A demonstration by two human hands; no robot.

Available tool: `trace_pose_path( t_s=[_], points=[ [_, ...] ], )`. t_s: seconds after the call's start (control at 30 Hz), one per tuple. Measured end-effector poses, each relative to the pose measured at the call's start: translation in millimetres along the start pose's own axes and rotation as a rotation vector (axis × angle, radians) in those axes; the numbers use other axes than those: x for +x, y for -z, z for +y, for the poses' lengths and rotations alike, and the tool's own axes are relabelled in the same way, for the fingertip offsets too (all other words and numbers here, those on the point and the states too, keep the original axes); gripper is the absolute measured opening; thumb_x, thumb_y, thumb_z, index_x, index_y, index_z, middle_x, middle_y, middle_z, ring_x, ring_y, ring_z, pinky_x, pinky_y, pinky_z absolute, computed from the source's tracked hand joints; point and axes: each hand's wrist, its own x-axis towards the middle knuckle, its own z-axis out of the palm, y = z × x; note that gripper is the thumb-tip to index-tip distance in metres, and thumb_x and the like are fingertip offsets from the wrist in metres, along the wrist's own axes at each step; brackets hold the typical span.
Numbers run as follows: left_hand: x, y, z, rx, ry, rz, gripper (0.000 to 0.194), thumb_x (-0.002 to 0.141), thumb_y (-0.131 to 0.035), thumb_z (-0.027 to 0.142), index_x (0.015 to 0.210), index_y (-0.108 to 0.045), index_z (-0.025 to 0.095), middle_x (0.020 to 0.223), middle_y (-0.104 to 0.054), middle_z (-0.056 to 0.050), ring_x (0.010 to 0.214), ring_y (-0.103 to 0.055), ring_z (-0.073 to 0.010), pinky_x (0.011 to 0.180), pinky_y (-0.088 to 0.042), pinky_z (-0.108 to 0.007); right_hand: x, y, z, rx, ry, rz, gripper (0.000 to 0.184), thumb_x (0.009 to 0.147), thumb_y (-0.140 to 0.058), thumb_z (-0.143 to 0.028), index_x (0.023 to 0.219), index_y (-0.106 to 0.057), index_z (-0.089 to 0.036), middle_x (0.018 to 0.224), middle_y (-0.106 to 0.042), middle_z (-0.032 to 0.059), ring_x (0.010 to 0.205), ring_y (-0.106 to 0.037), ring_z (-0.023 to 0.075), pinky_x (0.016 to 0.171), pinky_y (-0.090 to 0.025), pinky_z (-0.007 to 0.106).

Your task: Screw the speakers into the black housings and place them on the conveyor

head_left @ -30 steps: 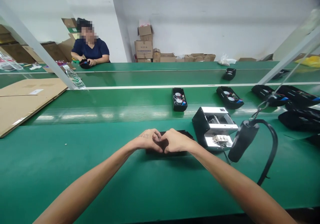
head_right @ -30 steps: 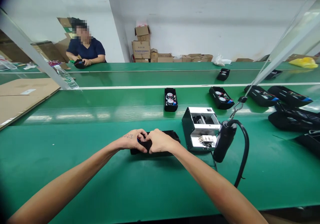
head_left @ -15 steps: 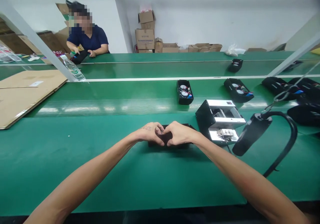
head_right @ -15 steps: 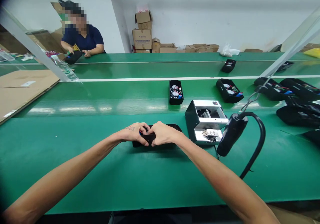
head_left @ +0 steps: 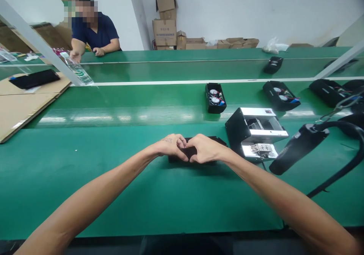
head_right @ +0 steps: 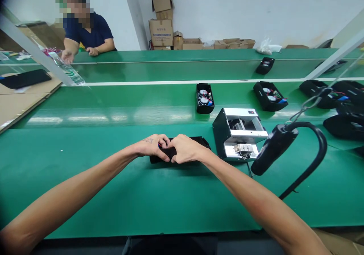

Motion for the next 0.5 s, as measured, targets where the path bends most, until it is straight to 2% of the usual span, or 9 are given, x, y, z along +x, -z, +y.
trace_pose_path(
  t_s=[0.17,0.37,0.5],
  points=[
    [-2.0,0.5,2.6,-0.001,0.004,-0.001,0.044,0.043,-0.095,0.038,0.071,-0.066,0.021,0.089,-0.071,0.003,0.074,-0.060,-0.0141,0.058,-0.038,-0.025,-1.7,0.1,-4.4,-0.021,-0.033,-0.004,0.007,0.071,-0.079,-0.016,0.077,-0.075,-0.015,0.067,-0.066,0.0005,0.059,-0.050,0.0141,0.055,-0.027,0.029],
    [-0.4,0.4,-1.4,-0.005,0.003,0.006,0.049,0.042,-0.096,0.037,0.079,-0.068,0.022,0.090,-0.072,0.004,0.079,-0.065,-0.0163,0.059,-0.042,-0.026,-0.7,7.2,-10.8,-0.059,-0.131,-0.041,0.017,0.070,-0.086,-0.030,0.079,-0.080,-0.017,0.061,-0.066,0.0013,0.060,-0.053,0.0172,0.055,-0.028,0.030],
    [-2.1,-0.8,-1.6,-0.006,0.007,0.019,0.054,0.042,-0.097,0.037,0.085,-0.068,0.023,0.086,-0.072,0.004,0.077,-0.066,-0.0164,0.057,-0.042,-0.026,-2.3,11.2,-22.9,-0.086,-0.206,-0.077,0.018,0.072,-0.083,-0.025,0.088,-0.083,-0.018,0.066,-0.070,0.0035,0.062,-0.057,0.0189,0.054,-0.029,0.030]
  ],
)
